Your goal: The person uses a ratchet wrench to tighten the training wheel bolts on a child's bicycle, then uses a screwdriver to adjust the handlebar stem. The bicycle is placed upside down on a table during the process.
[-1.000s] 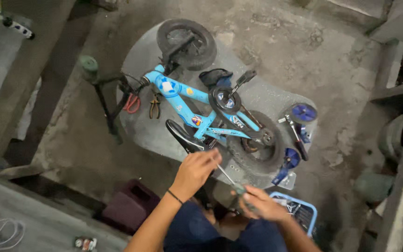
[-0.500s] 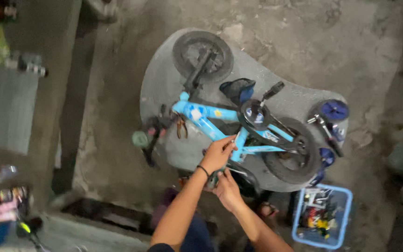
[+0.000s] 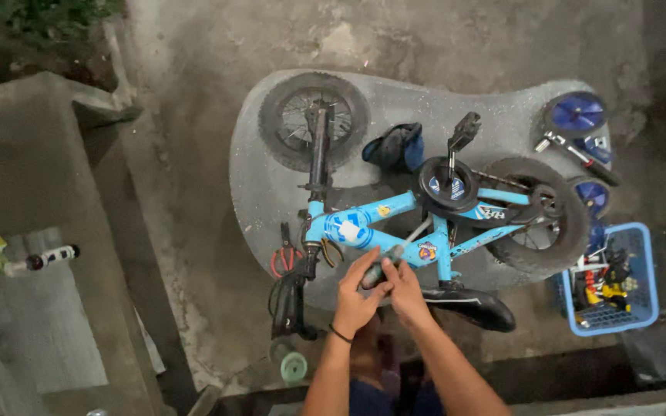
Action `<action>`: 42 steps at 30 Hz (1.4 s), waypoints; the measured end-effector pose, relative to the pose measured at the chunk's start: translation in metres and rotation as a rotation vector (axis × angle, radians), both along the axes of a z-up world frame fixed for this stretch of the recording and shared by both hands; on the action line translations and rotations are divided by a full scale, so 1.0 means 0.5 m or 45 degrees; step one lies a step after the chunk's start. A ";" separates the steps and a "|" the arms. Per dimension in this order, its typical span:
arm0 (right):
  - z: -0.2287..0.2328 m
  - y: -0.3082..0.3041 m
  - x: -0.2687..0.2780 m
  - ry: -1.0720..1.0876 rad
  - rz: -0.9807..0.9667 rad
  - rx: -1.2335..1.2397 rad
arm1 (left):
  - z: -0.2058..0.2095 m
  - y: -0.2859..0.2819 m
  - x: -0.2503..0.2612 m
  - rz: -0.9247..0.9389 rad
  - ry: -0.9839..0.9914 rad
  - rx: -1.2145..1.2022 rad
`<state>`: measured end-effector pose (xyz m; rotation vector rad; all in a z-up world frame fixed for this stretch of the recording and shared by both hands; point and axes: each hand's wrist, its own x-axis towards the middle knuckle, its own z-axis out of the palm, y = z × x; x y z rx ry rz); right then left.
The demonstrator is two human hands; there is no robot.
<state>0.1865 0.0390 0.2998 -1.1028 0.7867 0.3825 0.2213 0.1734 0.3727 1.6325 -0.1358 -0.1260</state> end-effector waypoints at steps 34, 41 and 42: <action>0.032 -0.077 0.210 -1.017 0.492 -1.563 | -0.182 0.039 0.055 0.321 0.057 -0.151; 0.029 -0.076 0.228 -1.070 0.501 -1.545 | -0.194 0.011 0.071 0.350 0.150 -0.192; 0.026 -0.076 0.230 -1.039 0.499 -1.559 | -0.195 0.010 0.078 0.358 0.160 -0.190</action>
